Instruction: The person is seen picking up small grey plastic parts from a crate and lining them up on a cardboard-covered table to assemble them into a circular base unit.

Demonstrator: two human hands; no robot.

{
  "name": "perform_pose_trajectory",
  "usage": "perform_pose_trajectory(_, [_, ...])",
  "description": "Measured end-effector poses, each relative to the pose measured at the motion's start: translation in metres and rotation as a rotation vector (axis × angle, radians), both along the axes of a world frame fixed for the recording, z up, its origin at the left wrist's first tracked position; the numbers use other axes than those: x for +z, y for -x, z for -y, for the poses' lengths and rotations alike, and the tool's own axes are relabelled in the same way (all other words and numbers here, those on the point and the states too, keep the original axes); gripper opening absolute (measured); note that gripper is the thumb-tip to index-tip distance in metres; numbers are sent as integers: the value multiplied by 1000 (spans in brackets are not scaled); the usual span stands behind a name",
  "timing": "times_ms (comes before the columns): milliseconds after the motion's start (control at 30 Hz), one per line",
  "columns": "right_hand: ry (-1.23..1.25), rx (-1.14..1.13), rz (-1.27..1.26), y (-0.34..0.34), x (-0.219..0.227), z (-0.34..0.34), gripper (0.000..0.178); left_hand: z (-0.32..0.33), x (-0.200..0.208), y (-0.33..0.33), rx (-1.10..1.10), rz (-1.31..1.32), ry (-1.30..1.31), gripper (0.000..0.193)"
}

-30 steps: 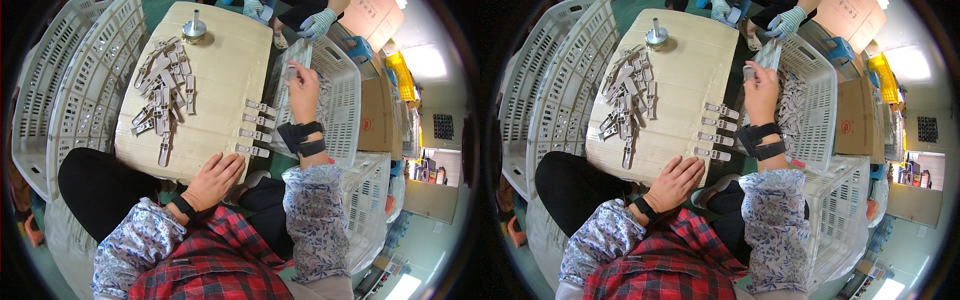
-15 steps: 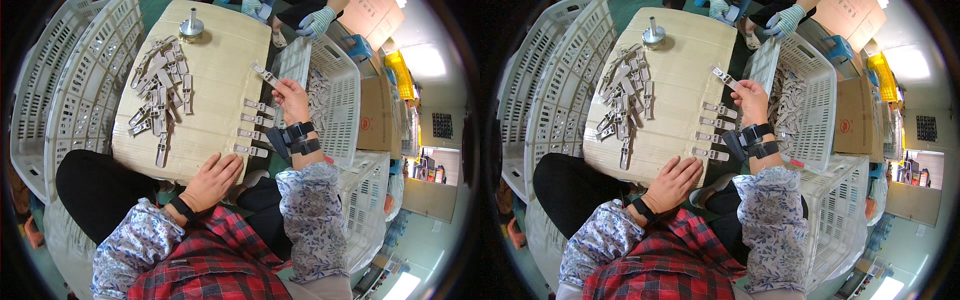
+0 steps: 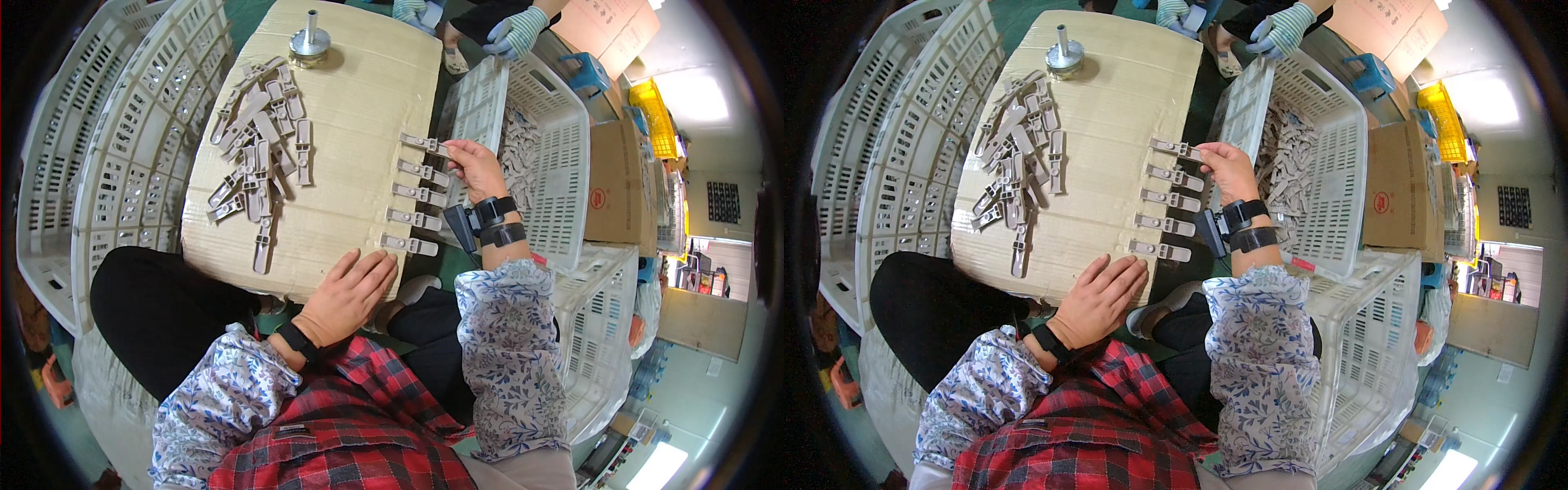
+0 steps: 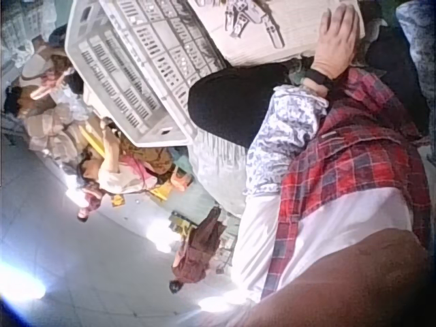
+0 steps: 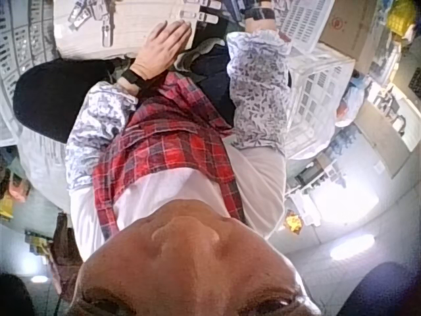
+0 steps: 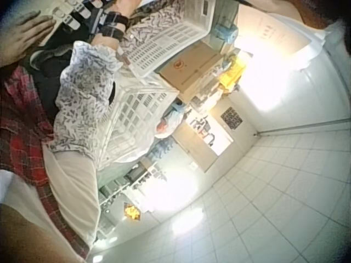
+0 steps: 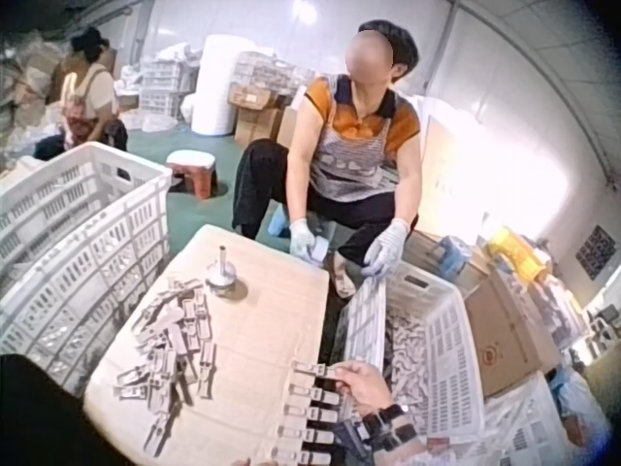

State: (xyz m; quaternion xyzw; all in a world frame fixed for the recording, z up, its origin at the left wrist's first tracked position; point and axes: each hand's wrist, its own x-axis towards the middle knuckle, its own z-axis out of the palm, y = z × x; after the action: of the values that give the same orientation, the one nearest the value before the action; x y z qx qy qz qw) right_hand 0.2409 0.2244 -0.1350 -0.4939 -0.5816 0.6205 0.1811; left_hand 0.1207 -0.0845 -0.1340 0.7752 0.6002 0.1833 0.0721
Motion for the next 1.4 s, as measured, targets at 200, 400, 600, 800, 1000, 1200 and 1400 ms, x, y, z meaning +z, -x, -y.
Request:
perform_pose_trajectory(200, [-30,-7,-8,3,5,4,13,-1,5,1,-3,9,12,70])
perform_pose_trajectory(400, [-48,-24,15,4,5,5,13,0,2,0,1,27,16,70])
perform_pose_trajectory(600, [-298,20,84,5,-5,5,12,-1,3,-1,2,17,11,69])
perform_pose_trajectory(800, [-549,63,206,7,-8,6,12,-1,5,0,6,31,25,69])
perform_pose_trajectory(1000, [-605,89,299,3,-16,7,14,-1,3,0,3,14,4,68])
perform_pose_trajectory(1200, [-670,145,393,10,-4,14,19,2,-1,2,24,17,-2,68])
perform_pose_trajectory(1400, [-1256,246,514,34,28,35,27,5,-5,3,-4,-19,-44,65])
